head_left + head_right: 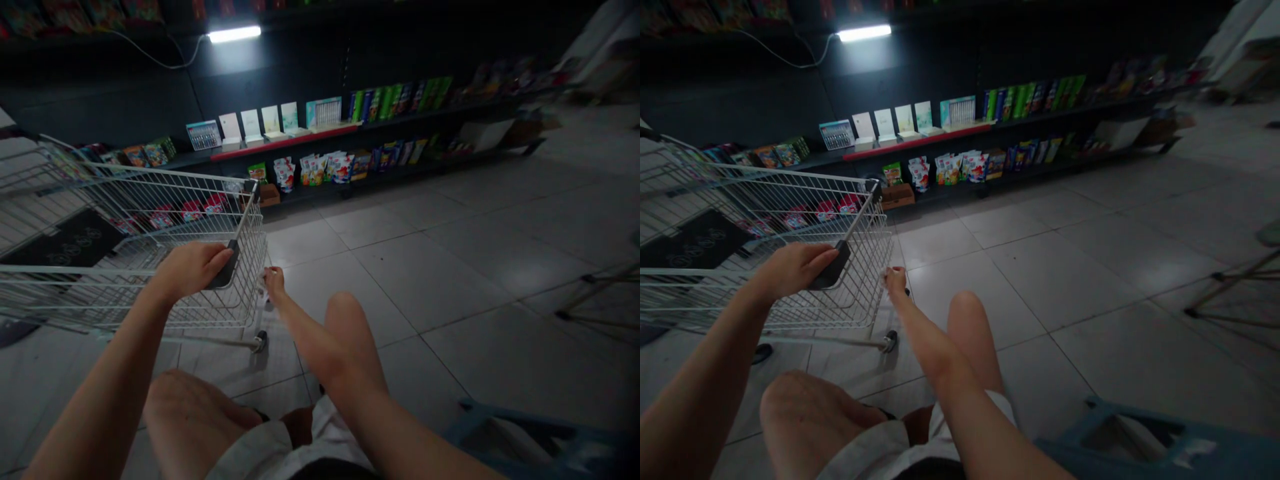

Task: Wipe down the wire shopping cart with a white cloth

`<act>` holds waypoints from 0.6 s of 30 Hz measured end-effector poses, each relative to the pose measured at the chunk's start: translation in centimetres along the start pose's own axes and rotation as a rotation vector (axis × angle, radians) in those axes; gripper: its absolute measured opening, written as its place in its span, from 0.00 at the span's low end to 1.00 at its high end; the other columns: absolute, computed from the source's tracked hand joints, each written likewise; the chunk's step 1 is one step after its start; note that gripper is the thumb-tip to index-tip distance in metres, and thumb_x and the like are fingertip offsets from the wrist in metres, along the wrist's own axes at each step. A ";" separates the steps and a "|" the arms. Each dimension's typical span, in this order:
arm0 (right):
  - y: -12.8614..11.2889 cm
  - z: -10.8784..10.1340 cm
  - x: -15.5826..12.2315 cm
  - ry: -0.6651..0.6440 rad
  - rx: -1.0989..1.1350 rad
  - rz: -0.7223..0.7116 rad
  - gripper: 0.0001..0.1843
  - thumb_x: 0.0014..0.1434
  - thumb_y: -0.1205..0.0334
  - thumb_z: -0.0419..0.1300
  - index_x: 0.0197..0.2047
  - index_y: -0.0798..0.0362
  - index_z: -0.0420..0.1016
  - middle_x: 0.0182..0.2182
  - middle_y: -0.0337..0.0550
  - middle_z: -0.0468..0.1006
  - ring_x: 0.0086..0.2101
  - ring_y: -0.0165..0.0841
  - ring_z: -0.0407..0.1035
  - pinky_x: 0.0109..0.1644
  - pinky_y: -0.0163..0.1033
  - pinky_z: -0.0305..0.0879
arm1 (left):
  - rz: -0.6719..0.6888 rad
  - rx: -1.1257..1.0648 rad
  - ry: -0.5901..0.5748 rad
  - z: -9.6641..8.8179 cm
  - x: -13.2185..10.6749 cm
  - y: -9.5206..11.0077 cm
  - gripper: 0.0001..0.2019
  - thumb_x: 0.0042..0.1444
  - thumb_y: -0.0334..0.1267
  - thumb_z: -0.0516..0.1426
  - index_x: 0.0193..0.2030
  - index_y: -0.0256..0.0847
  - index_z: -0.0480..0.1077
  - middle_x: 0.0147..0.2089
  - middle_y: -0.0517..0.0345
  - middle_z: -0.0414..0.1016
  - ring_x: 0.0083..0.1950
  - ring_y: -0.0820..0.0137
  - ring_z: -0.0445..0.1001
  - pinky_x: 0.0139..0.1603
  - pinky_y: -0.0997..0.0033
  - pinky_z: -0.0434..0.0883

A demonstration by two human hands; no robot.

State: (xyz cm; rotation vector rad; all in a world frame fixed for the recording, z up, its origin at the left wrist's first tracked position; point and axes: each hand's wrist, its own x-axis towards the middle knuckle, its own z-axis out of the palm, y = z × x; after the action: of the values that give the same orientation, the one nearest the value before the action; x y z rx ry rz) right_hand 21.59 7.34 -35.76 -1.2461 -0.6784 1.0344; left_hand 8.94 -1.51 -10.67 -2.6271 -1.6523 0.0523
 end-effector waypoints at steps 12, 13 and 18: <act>-19.5 2.8 2.9 -0.572 -0.648 -1.130 0.06 0.58 0.64 0.56 0.36 0.53 0.75 0.39 0.42 0.76 0.43 0.33 0.68 0.51 0.39 0.62 | -0.058 0.216 -0.040 -0.2 -3.2 2.7 0.21 0.59 0.56 0.46 0.39 0.41 0.70 0.32 0.51 0.77 0.34 0.60 0.75 0.30 0.67 0.55; -20.3 3.0 4.0 -0.570 -0.741 -1.125 0.06 0.57 0.65 0.58 0.36 0.53 0.76 0.40 0.42 0.76 0.43 0.33 0.68 0.51 0.39 0.61 | -0.087 0.240 -0.036 -0.1 -3.3 3.1 0.20 0.60 0.54 0.45 0.41 0.41 0.70 0.33 0.50 0.78 0.35 0.59 0.76 0.30 0.66 0.55; -22.0 2.8 6.0 -0.711 -1.053 -1.105 0.09 0.58 0.62 0.58 0.37 0.54 0.79 0.38 0.42 0.79 0.40 0.34 0.69 0.44 0.37 0.59 | -0.245 0.261 0.072 1.1 -4.2 4.6 0.22 0.61 0.53 0.42 0.41 0.41 0.71 0.34 0.46 0.79 0.35 0.55 0.77 0.28 0.65 0.54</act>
State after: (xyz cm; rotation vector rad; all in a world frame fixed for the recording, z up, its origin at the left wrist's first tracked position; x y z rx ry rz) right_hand 27.23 14.14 -14.51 -0.9915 -2.3310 0.0595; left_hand 11.17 -7.24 -12.00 -2.1998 -1.7921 0.1529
